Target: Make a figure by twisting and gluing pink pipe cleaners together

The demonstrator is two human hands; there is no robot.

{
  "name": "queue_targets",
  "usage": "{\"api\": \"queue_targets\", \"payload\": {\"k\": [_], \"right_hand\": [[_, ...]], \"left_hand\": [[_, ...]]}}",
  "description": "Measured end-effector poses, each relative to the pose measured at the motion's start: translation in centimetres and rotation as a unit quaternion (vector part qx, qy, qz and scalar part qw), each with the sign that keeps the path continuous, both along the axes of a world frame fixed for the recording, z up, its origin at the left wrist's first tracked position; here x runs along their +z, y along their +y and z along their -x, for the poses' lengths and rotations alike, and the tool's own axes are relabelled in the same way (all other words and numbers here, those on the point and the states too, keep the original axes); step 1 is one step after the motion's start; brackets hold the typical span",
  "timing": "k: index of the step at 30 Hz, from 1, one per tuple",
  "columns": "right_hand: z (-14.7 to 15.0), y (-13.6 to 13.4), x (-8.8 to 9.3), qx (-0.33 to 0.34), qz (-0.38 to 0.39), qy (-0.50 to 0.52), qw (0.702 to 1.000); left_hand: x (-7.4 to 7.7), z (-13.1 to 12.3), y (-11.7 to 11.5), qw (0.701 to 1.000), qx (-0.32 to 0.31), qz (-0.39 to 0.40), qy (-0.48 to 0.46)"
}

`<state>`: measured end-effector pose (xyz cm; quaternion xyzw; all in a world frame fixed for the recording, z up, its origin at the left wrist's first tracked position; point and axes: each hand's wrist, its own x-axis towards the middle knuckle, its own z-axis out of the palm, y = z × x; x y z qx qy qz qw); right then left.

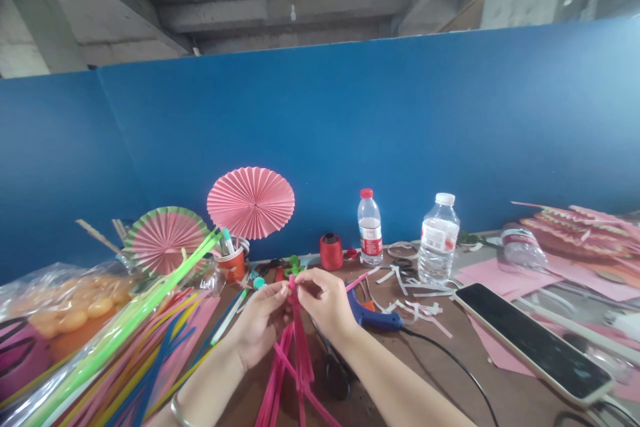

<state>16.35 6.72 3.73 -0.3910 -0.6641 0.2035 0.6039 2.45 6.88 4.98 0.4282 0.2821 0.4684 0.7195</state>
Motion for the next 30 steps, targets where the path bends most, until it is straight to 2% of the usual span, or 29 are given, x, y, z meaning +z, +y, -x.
{"api": "queue_targets", "payload": {"k": [7,13,18,24,30], "right_hand": [[-0.25,-0.34,0.65,0.023,0.018,-0.013,0.999],[-0.04,-0.23,0.55,-0.017,0.04,0.027,0.999],[-0.08,-0.26,0.53,0.002,0.042,0.035,0.998],[0.01,0.03,0.53,0.022,0.057,0.06,0.996],[-0.07,0.61,0.05,0.055,0.094,0.095,0.989]], "left_hand": [[-0.11,-0.28,0.24,0.999,0.013,-0.021,0.02],[-0.01,-0.36,0.34,0.988,0.112,-0.092,0.055],[-0.04,-0.1,0.53,0.973,0.161,-0.13,0.102],[0.07,0.02,0.48,0.968,0.164,-0.146,0.123],[-0.04,0.17,0.58,0.98,0.13,-0.122,0.085]]}}
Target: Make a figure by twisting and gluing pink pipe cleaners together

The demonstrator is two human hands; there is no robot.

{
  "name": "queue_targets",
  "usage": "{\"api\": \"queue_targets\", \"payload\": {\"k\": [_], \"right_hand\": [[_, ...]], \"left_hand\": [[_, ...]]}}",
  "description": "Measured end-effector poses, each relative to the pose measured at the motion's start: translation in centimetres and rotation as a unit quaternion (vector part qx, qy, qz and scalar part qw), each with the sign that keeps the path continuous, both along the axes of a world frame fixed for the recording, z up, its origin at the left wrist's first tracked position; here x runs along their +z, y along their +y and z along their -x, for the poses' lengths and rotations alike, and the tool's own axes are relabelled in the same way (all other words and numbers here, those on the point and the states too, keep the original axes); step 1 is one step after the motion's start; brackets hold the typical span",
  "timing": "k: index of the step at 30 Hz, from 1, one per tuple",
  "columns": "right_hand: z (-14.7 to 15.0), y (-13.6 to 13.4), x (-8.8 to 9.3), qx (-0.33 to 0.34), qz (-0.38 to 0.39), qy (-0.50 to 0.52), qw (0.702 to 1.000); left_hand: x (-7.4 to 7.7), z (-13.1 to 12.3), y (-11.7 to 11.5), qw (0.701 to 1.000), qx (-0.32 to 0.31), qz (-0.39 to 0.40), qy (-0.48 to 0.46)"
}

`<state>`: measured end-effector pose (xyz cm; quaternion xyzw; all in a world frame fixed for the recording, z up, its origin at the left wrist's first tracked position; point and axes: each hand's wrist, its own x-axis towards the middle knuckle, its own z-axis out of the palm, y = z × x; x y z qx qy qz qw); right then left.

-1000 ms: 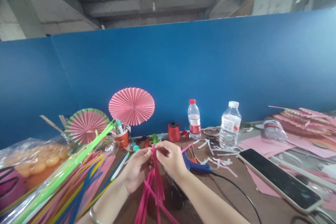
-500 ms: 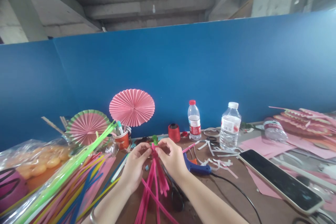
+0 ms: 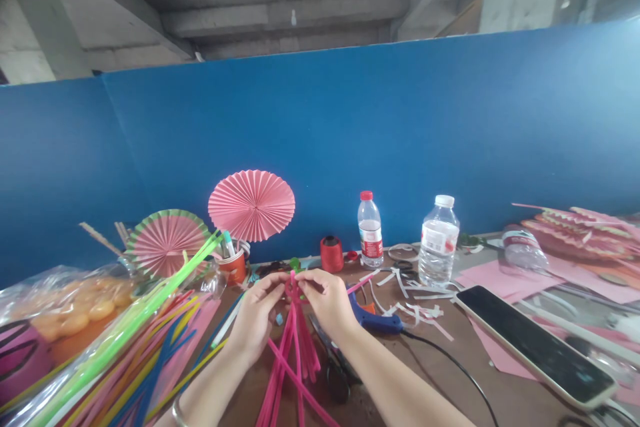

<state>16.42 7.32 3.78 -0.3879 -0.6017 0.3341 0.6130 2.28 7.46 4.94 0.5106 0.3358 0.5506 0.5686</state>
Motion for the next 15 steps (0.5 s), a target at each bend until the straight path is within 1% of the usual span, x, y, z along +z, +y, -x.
{"api": "queue_targets", "payload": {"k": [4,7,9,12,15], "right_hand": [[-0.3,0.4,0.1,0.047,0.033,0.026,0.998],[-0.7,0.7,0.4,0.096,0.063,0.038,0.993],[-1.0,0.8,0.5,0.117,0.078,0.041,0.989],[-1.2,0.9,0.7,0.129,0.084,0.037,0.987],[-1.5,1.0,0.7,0.123,0.084,0.025,0.988]], "left_hand": [[0.0,0.1,0.1,0.999,-0.021,0.028,-0.037],[0.0,0.2,0.2,0.997,-0.028,0.044,-0.055],[0.1,0.1,0.2,0.996,-0.029,0.049,-0.062],[0.1,0.1,0.1,0.996,-0.028,0.054,-0.069],[0.0,0.0,0.1,0.995,-0.026,0.063,-0.073]]}}
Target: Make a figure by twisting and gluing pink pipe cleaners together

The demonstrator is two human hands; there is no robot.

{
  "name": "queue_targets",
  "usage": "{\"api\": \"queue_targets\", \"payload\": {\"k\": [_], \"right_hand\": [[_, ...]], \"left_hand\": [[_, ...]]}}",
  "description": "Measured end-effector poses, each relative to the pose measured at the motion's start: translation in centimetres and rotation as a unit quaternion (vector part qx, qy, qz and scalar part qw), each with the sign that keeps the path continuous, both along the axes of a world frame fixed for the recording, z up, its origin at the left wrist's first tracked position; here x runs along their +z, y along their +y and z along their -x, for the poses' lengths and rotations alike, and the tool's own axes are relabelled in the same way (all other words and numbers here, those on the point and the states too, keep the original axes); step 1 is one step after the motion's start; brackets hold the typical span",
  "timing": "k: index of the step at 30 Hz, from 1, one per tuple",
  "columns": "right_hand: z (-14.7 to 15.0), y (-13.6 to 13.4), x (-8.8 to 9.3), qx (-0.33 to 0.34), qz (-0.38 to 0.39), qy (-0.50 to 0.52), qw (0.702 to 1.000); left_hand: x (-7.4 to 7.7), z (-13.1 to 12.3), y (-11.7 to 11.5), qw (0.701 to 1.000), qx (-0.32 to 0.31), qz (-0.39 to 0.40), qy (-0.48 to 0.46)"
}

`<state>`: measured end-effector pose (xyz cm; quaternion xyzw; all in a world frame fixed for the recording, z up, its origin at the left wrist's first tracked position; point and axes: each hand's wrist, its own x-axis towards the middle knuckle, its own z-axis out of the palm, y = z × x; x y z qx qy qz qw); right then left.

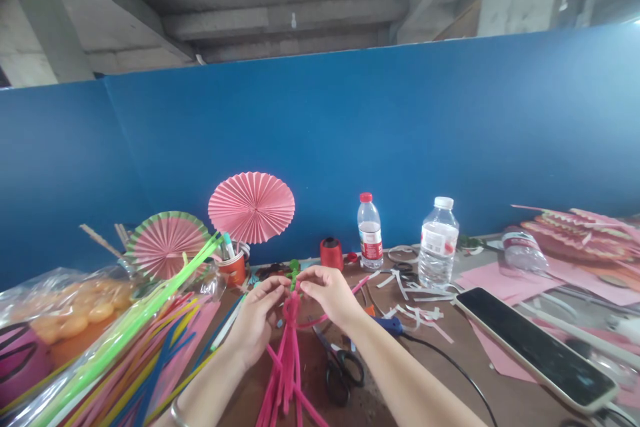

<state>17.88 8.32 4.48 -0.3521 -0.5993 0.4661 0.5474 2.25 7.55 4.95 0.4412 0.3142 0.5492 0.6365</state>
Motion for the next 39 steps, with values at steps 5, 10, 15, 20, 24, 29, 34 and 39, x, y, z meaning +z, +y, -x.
{"api": "queue_targets", "payload": {"k": [5,10,15,20,24,29,34,39], "right_hand": [[-0.1,-0.1,-0.2,0.022,0.018,-0.045,0.999],[0.0,-0.4,-0.3,0.032,0.01,-0.094,0.995],[0.3,-1.2,0.0,-0.028,-0.029,-0.14,0.989],[1.0,-1.9,0.3,-0.102,-0.048,-0.175,0.978],[1.1,-2.0,0.4,-0.156,-0.047,-0.206,0.965],[-0.1,-2.2,1.5,-0.144,-0.023,-0.254,0.956],[-0.4,-3.3,2.7,-0.037,0.036,-0.274,0.96],[0.6,-3.7,3.1,-0.079,0.029,-0.267,0.96]], "left_hand": [[-0.2,0.2,0.1,0.999,-0.01,0.03,0.008],[-0.5,0.6,0.0,0.998,-0.022,0.051,0.011],[-0.5,0.3,-0.6,0.998,-0.046,0.045,0.012],[0.0,-0.1,-1.4,0.997,-0.058,0.033,0.031],[0.1,0.1,-1.4,0.996,-0.077,0.025,0.036],[-0.3,0.6,-1.0,0.994,-0.104,0.028,0.032],[-0.5,0.7,-1.0,0.993,-0.1,0.03,0.047],[-0.3,0.5,-1.1,0.995,-0.081,0.011,0.062]]}}
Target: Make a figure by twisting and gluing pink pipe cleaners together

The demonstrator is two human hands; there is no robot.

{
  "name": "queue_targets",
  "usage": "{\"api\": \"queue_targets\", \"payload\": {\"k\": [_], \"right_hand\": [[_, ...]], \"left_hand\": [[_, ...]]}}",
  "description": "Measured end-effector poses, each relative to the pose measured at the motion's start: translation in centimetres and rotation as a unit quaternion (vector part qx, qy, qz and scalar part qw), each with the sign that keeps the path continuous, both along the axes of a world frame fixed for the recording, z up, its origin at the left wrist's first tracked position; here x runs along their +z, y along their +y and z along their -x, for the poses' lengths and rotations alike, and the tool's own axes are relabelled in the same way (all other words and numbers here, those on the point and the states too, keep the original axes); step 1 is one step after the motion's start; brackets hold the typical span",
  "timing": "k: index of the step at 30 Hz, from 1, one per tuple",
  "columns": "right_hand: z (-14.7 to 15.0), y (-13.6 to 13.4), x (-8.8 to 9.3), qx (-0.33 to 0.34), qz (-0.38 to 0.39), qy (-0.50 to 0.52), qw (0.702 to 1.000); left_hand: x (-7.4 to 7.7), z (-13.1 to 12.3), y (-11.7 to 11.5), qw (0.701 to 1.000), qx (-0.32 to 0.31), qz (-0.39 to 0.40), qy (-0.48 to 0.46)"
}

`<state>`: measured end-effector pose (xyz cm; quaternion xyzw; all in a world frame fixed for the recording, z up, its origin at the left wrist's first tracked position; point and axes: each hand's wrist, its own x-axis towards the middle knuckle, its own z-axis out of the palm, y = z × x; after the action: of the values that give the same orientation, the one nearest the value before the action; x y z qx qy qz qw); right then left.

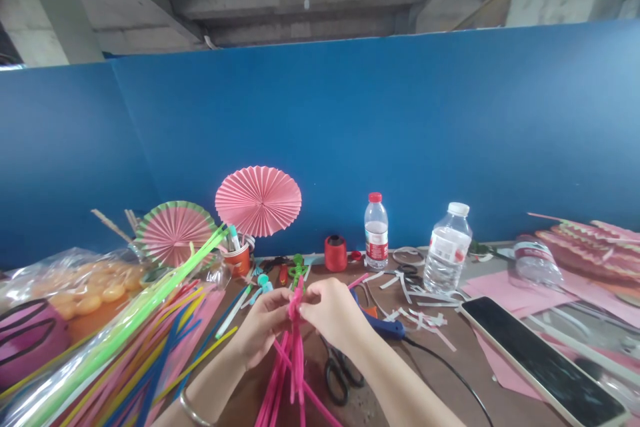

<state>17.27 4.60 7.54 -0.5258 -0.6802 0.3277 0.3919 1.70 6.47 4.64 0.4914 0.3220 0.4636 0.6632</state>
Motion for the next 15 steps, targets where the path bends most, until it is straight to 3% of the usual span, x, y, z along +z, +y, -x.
{"api": "queue_targets", "payload": {"k": [5,15], "right_hand": [[0.5,-0.1,0.3,-0.04,-0.044,0.009,0.998],[0.5,0.2,-0.1,-0.019,-0.051,0.04,0.998]], "left_hand": [[0.4,0.1,0.4,0.998,0.036,-0.048,0.032],[1.4,-0.5,-0.2,0.987,0.038,-0.108,0.11]]}}
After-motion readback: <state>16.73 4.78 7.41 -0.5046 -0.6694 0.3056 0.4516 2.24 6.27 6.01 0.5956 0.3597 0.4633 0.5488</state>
